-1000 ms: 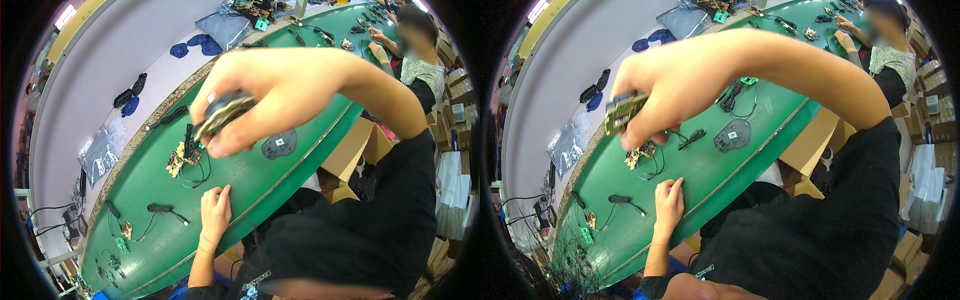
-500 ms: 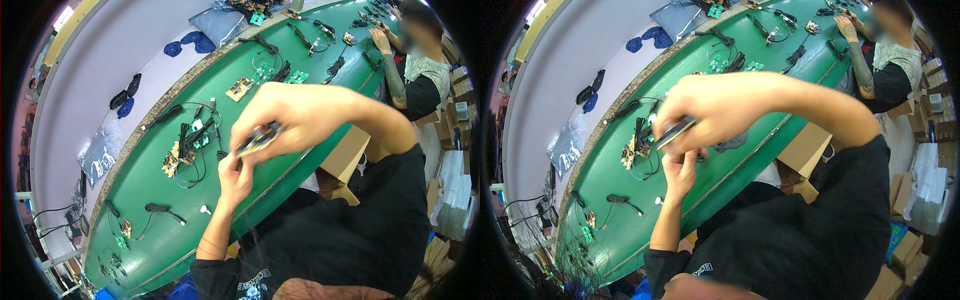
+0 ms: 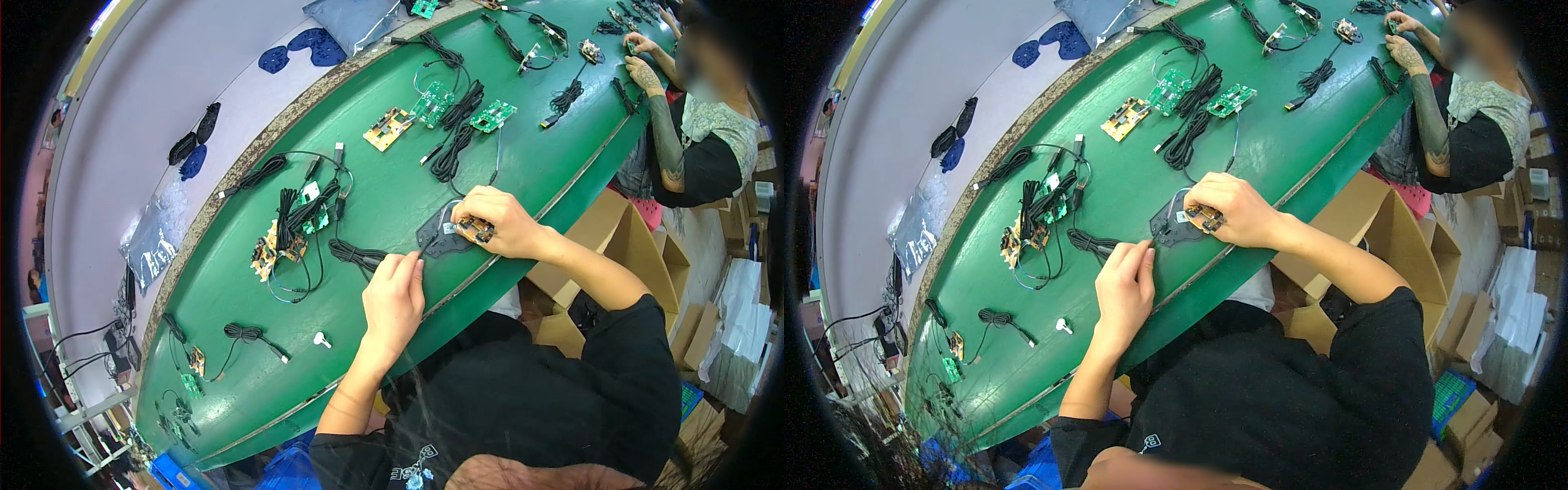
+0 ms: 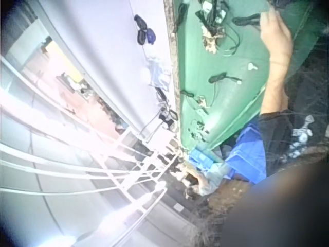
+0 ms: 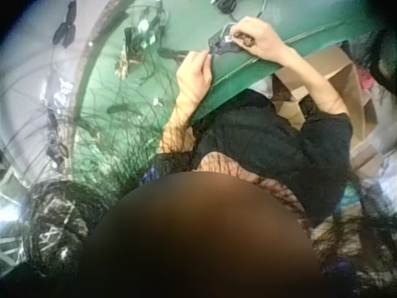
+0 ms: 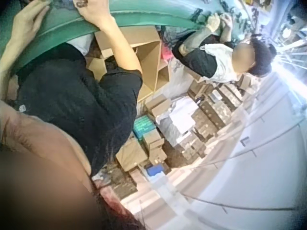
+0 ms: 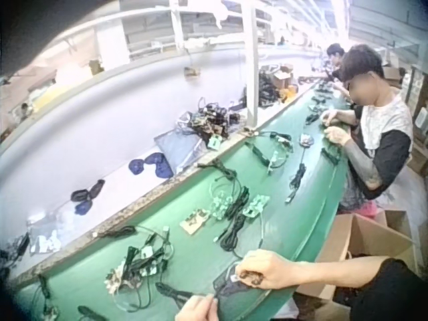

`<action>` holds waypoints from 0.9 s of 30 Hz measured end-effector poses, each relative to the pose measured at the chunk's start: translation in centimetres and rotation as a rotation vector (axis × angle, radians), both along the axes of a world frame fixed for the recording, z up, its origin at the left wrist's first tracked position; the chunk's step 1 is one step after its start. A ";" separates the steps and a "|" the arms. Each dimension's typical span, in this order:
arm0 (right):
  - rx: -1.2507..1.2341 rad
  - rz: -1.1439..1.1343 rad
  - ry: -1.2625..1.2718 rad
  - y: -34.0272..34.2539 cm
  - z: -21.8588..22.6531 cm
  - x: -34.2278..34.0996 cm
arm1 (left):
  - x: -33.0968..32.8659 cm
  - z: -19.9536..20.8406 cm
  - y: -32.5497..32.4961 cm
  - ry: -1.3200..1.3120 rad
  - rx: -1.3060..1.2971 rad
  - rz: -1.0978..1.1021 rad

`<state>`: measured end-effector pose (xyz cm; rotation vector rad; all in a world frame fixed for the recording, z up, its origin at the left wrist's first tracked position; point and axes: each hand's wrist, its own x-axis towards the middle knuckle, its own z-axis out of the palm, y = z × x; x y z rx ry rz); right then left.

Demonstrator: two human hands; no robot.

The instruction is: The person assembles computer mice by hand, fitting circuit boards, wires, and plastic components into plastic casings on a production line.

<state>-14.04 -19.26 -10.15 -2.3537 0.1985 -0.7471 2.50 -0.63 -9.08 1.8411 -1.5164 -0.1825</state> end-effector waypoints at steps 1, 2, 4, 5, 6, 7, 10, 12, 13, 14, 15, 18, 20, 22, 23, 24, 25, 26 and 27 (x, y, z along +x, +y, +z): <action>0.029 -0.037 0.043 0.4 0.0 0.0 | -0.2 0.2 0.2 -0.021 0.011 -0.007; 0.058 -0.072 0.085 1.0 -0.1 0.1 | 0.1 0.2 0.3 -0.022 0.011 0.004; 0.070 -0.023 0.026 2.5 -0.1 0.6 | 1.3 0.2 1.0 -0.065 0.026 -0.015; 0.061 -0.036 0.034 3.5 0.0 1.0 | 2.2 0.4 1.4 0.000 0.058 -0.024; 0.060 -0.051 0.035 4.7 0.2 1.7 | 3.3 0.7 2.2 0.073 0.079 -0.037; 0.028 -0.083 0.042 5.4 0.4 2.4 | 4.0 0.9 2.8 0.105 0.080 -0.046; 0.015 -0.089 0.126 5.8 1.1 3.6 | 4.5 1.0 3.3 0.140 0.040 -0.054; -0.004 -0.050 0.131 5.4 1.3 3.9 | 4.2 0.9 2.9 0.182 -0.003 -0.069; -0.026 -0.017 0.139 5.2 1.4 4.0 | 3.9 1.3 2.6 0.221 0.012 -0.074; -0.026 -0.012 0.144 5.0 1.5 4.2 | 3.7 1.7 2.2 0.262 0.027 -0.080; -0.050 0.012 0.149 4.7 1.6 4.2 | 3.5 1.4 1.6 0.285 -0.016 -0.072; -0.081 0.045 0.154 4.4 1.4 4.2 | 3.9 1.0 0.9 0.253 -0.023 -0.099; -0.100 0.057 0.108 4.2 0.9 4.1 | 3.9 1.3 1.0 0.284 -0.017 -0.088; -0.102 0.067 0.089 4.3 0.5 4.1 | 3.9 1.5 1.7 0.362 0.075 -0.050; -0.105 0.075 0.065 4.3 0.3 4.1 | 3.9 1.5 1.8 0.365 0.078 -0.049; -0.101 0.074 0.067 4.3 0.2 4.0 | 4.0 1.4 2.0 0.348 0.057 -0.067; -0.100 0.075 0.053 4.3 0.2 3.9 | 4.0 1.4 2.2 0.331 0.037 -0.086; -0.099 0.076 0.039 4.2 0.2 3.8 | 4.0 1.3 2.3 0.331 0.042 -0.087; -0.079 0.096 0.038 4.0 0.5 3.8 | 4.0 1.2 2.2 0.333 0.026 -0.084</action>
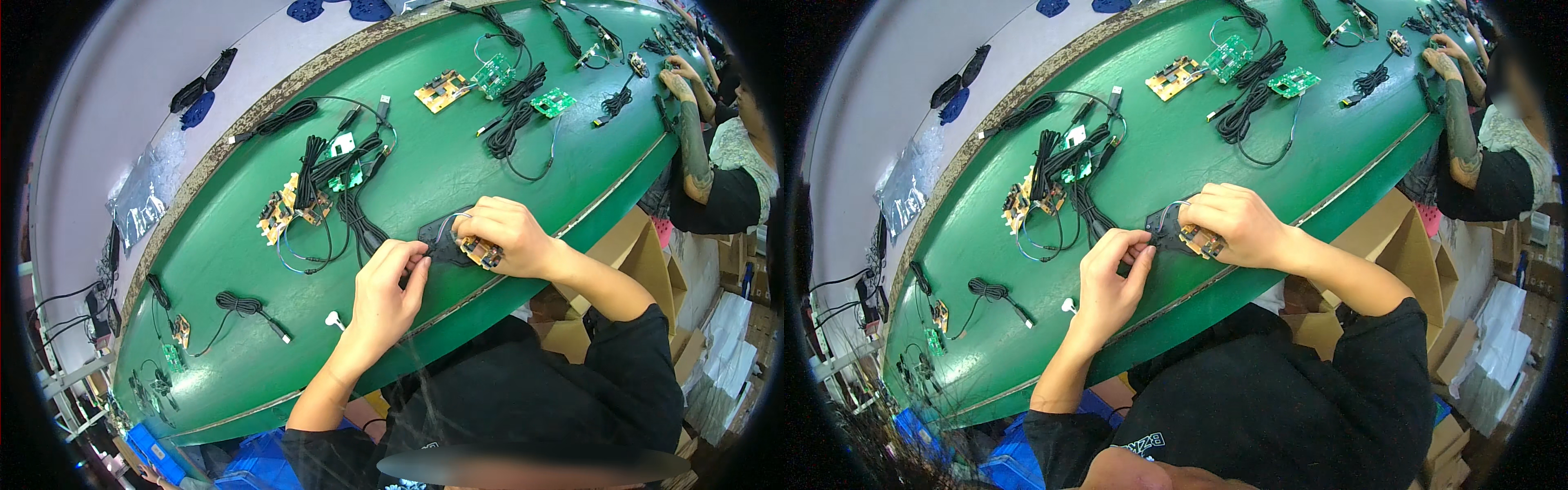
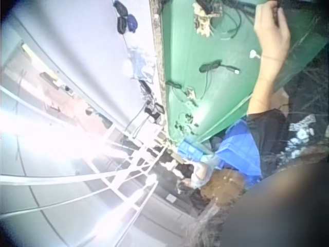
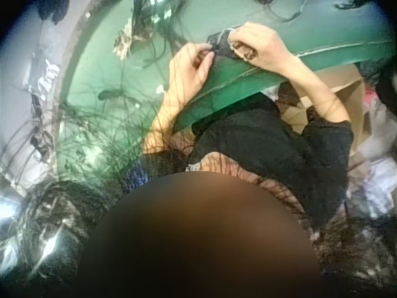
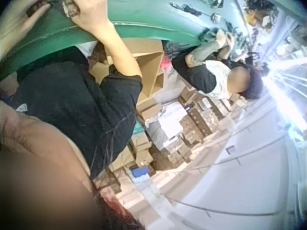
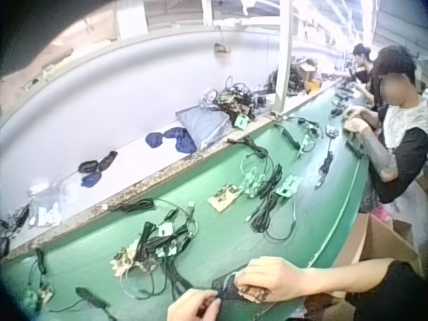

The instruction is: The person assembles computer mice by hand, fitting circuit boards, wires, and plastic components into plastic casings on a production line.

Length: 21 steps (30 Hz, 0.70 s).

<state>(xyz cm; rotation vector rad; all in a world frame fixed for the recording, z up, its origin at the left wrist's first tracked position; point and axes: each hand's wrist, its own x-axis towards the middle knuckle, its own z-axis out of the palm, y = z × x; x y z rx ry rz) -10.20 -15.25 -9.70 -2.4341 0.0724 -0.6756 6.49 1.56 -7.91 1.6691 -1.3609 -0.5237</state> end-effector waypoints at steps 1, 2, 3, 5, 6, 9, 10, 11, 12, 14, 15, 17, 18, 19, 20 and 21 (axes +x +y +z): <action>0.001 0.001 -0.002 -0.1 0.3 0.1 | 0.0 0.0 -0.1 0.002 -0.016 0.005; 0.011 0.004 -0.062 -0.2 0.7 0.1 | 0.1 0.1 -0.1 0.000 -0.015 0.006; 0.023 0.004 -0.121 -0.2 1.2 0.1 | 0.1 0.4 -0.1 0.004 -0.010 0.021; 0.038 0.016 -0.123 -0.6 2.4 0.1 | 0.2 0.7 -0.2 0.007 -0.003 0.034; 0.151 0.036 -0.085 -0.7 2.9 0.1 | 0.2 0.8 -0.3 0.146 0.060 0.038; 0.245 0.046 -0.051 -1.1 3.8 0.5 | 0.3 0.4 -0.1 0.396 0.130 0.040; 0.338 0.016 -0.020 -1.1 3.9 0.6 | 0.5 0.4 -0.2 0.485 0.096 0.056; 0.431 -0.012 0.011 -1.2 3.9 0.7 | 0.6 0.5 -0.2 0.573 0.062 0.074; 0.444 -0.004 -0.008 -1.4 3.3 0.7 | 0.8 0.3 -0.2 0.596 0.036 0.058; 0.437 -0.014 -0.042 -1.8 3.0 1.0 | 0.9 0.6 -0.2 0.533 0.076 0.071; 0.426 -0.023 -0.074 -2.0 2.8 1.2 | 0.9 0.8 -0.3 0.471 0.111 0.084; 0.380 -0.028 -0.102 -2.6 2.1 1.7 | 0.8 1.0 -0.2 0.258 0.127 0.085; 0.284 -0.018 -0.084 -2.7 1.7 2.0 | 0.9 1.1 -0.1 0.052 0.135 0.086; 0.188 -0.010 -0.065 -2.8 1.5 2.2 | 1.0 0.9 -0.1 0.043 0.143 0.081; 0.263 -0.019 -0.047 -2.8 1.4 2.4 | 1.0 0.4 -0.2 -0.036 0.114 0.087; 0.270 -0.027 -0.056 -2.9 1.0 2.5 | 0.9 0.2 -0.4 -0.115 0.082 0.089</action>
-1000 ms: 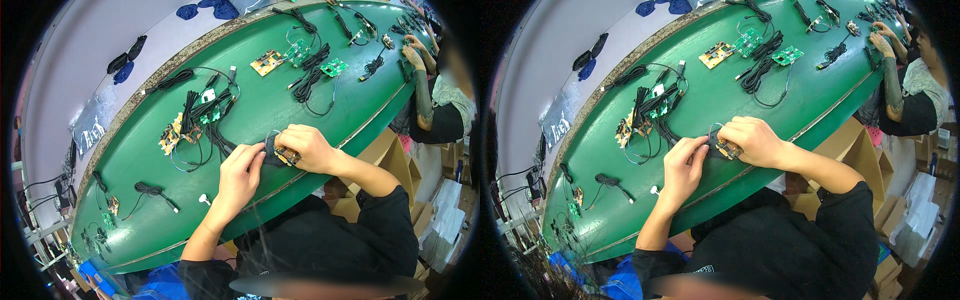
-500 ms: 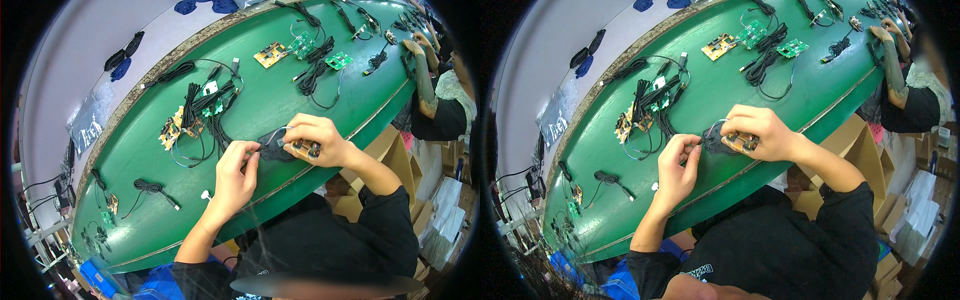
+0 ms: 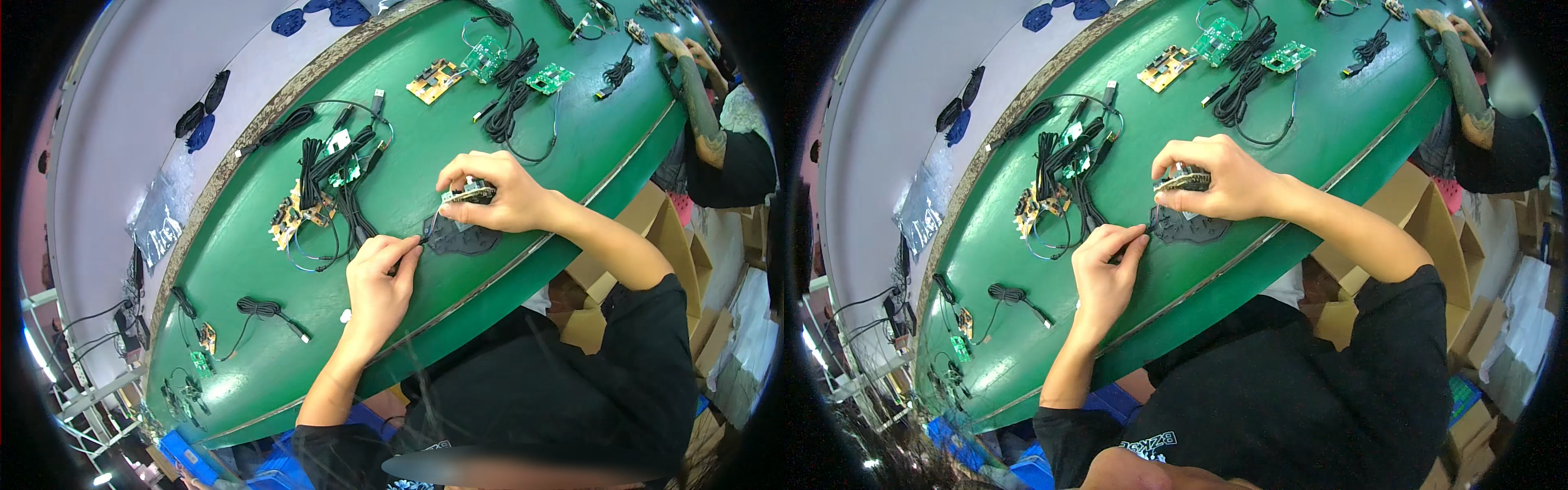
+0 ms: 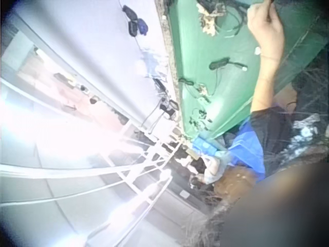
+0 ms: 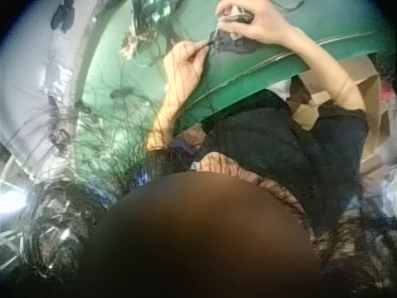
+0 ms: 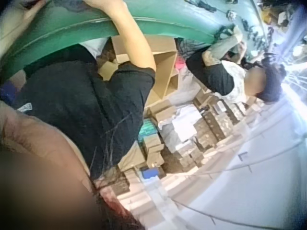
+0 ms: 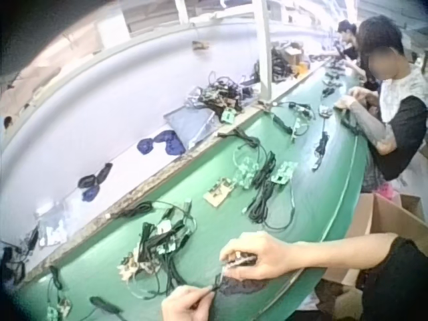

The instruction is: The person assembles computer mice by hand, fitting circuit boards, wires, and plastic components into plastic casings on a production line.

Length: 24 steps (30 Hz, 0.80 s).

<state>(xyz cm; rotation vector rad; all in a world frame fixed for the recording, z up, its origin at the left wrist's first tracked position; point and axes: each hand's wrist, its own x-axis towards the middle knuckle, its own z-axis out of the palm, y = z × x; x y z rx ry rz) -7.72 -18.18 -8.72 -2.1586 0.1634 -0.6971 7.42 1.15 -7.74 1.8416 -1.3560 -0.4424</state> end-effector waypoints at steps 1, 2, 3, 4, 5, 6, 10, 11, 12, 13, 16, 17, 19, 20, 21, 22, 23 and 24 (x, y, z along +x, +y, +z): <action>0.079 -0.001 -0.016 -0.2 -0.7 0.1 | 0.0 0.0 -0.2 -0.029 0.004 -0.013; 0.158 -0.003 -0.033 -0.2 -1.1 0.2 | 0.0 0.1 -0.4 -0.035 0.010 -0.023; 0.167 -0.022 -0.055 -0.1 -1.3 0.3 | -0.1 0.1 -0.5 -0.045 0.006 -0.016; 0.173 -0.025 -0.060 -0.1 -1.3 0.4 | -0.2 0.1 -0.6 -0.055 0.001 -0.010; 0.200 -0.011 -0.048 -0.1 -1.1 0.4 | 0.0 0.0 -0.7 -0.059 0.007 -0.014; 0.227 0.003 -0.035 -0.1 -1.0 0.3 | 0.1 -0.1 -0.8 -0.107 -0.011 -0.047; 0.185 0.000 -0.099 -0.1 -1.6 0.2 | 0.4 0.1 -1.1 -0.197 -0.022 -0.140; 0.223 -0.001 -0.049 -0.1 -1.5 0.1 | 0.3 0.2 -1.2 -0.200 -0.019 -0.146; 0.263 0.000 0.002 -0.1 -1.4 -0.1 | 0.2 0.4 -1.2 -0.228 0.000 -0.168; 0.268 -0.001 0.000 -0.1 -1.3 -0.1 | 0.1 0.6 -1.2 -0.254 0.018 -0.190; 0.253 0.000 -0.003 -0.3 -1.1 -0.1 | 0.5 1.3 -1.7 -0.380 0.023 -0.281; 0.262 0.007 0.005 -0.3 -1.2 0.0 | 0.7 1.1 -1.8 -0.377 0.029 -0.285; 0.265 0.003 -0.005 -0.1 -1.2 -0.2 | 0.9 1.2 -1.8 -0.476 0.015 -0.375; 0.232 0.005 -0.041 -0.1 -1.3 -0.3 | 0.8 1.2 -1.7 -0.482 0.015 -0.381; 0.200 0.008 -0.072 -0.3 -1.2 -0.2 | 0.9 1.3 -1.8 -0.577 0.018 -0.431; 0.201 0.005 -0.073 -0.3 -1.2 -0.2 | 0.9 1.4 -1.8 -0.671 0.020 -0.480; 0.213 -0.006 -0.076 -0.3 -1.1 -0.2 | 0.8 1.5 -1.7 -0.671 0.020 -0.483; 0.222 -0.017 -0.080 -0.4 -1.0 -0.1 | 0.6 1.8 -1.4 -0.783 0.084 -0.515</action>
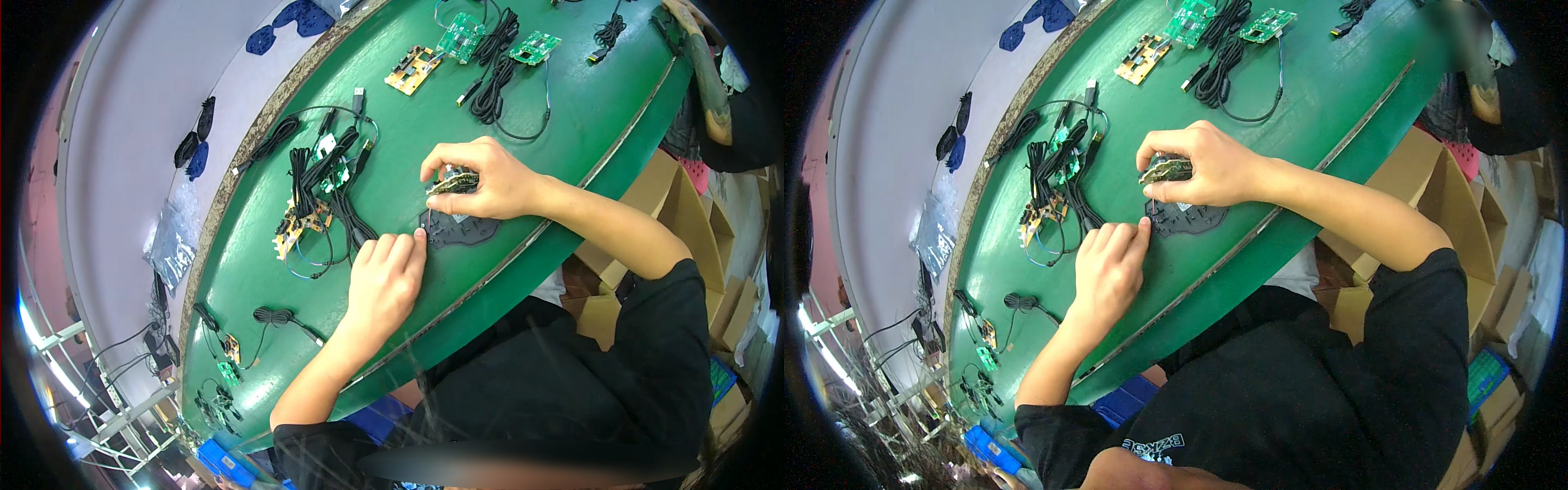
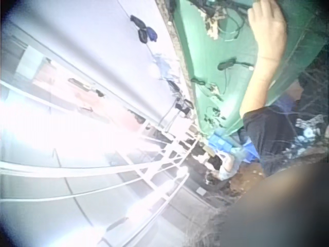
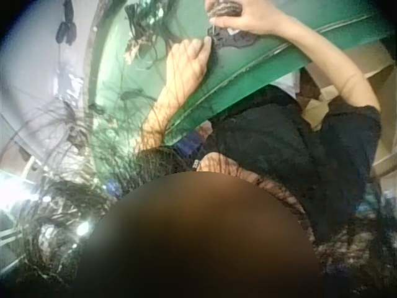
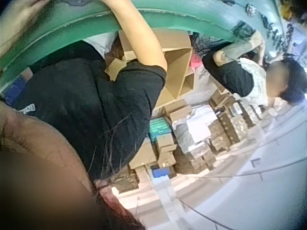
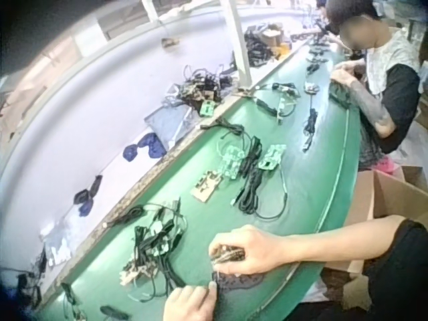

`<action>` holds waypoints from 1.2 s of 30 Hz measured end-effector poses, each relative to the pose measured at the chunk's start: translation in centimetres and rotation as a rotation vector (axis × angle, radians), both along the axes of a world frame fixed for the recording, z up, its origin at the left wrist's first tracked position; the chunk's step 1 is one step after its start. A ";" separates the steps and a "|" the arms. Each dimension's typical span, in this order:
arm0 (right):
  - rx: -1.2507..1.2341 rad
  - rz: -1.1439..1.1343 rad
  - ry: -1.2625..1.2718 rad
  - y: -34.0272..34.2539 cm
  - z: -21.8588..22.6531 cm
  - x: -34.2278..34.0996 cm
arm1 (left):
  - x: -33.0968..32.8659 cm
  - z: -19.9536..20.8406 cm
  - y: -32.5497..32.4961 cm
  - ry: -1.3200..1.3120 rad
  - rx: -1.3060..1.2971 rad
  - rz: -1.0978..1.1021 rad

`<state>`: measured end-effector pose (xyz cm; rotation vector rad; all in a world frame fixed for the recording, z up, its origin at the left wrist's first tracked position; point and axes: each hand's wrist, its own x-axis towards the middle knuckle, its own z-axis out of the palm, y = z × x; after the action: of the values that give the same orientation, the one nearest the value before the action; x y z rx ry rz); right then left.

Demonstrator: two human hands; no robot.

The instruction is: The person assembles computer mice by hand, fitting circuit boards, wires, and plastic components into plastic casings on a production line.

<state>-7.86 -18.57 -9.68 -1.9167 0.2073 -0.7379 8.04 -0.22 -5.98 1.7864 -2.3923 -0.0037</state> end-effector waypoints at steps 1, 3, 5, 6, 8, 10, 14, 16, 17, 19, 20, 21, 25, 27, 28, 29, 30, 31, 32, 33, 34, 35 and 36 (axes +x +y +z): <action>-0.003 -0.003 -0.001 -0.1 0.0 0.1 | -0.3 0.2 0.3 -0.123 0.040 -0.016; -0.006 0.007 0.085 -0.5 -0.3 0.2 | -0.7 0.4 0.5 -0.153 0.032 -0.001; 0.027 -0.008 0.111 -0.4 0.0 0.1 | -1.0 0.7 0.4 -0.144 -0.008 0.006; 0.068 -0.023 0.136 -0.3 0.0 0.0 | -1.2 0.6 0.4 -0.051 -0.047 0.037; 0.055 -0.035 0.145 -0.4 -0.2 0.3 | -1.0 0.1 0.3 0.048 -0.104 0.062; -0.120 -0.068 0.011 -0.3 -0.2 0.7 | -0.8 -0.8 0.2 0.254 -0.147 0.150; -0.030 -0.021 0.191 -0.4 1.1 0.5 | -0.5 -1.8 -0.6 0.479 -0.158 0.246; -0.053 0.000 0.234 -0.8 1.8 0.4 | -0.2 -1.9 -1.1 0.523 -0.147 0.251; -0.073 0.014 0.257 -1.0 1.8 0.4 | 0.0 -1.7 -1.4 0.567 -0.112 0.220; -0.096 0.024 0.275 -1.5 1.8 0.7 | 0.5 -1.6 -1.8 0.606 -0.078 0.184; -0.113 0.048 0.291 -1.8 1.8 0.9 | 0.7 -1.8 -1.9 0.611 -0.050 0.152; -0.130 0.069 0.307 -1.9 1.7 0.9 | 0.8 -1.9 -1.9 0.615 -0.021 0.117; -0.250 0.137 0.336 -2.7 2.5 1.1 | 1.1 -1.1 -2.7 0.609 0.011 0.065; -0.298 0.199 0.329 -2.8 2.0 1.1 | 1.2 -0.9 -2.5 0.589 0.010 0.033; -0.370 0.198 0.354 -2.9 1.9 1.2 | 1.4 -1.1 -2.5 0.586 0.029 0.026; -0.449 0.184 0.358 -2.8 1.9 1.1 | 1.5 -1.2 -2.6 0.588 0.037 0.011; -0.509 0.206 0.321 -2.8 1.9 1.2 | 1.6 -0.9 -2.4 0.585 0.040 0.013; -0.489 0.215 0.365 -2.6 2.2 1.2 | 1.8 -1.2 -2.4 0.597 0.042 0.010; -0.496 0.224 0.329 -2.7 2.0 1.1 | 1.8 -1.6 -2.5 0.608 0.049 0.003; -0.453 0.224 0.341 -2.6 2.4 1.1 | 2.0 -1.8 -2.3 0.602 0.038 0.003; -0.405 0.225 0.354 -2.3 2.8 0.9 | 1.9 -1.6 -2.1 0.593 0.027 0.007; -0.389 0.223 0.328 -2.6 2.8 0.9 | 2.0 -1.6 -2.2 0.593 0.016 -0.005; -0.364 0.229 0.301 -2.6 2.8 1.1 | 2.1 -1.8 -2.2 0.595 0.013 -0.010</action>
<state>-6.80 -21.21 -6.85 -2.3501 0.0368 -0.3461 10.15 -2.40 -7.74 1.5008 -1.9700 -0.4805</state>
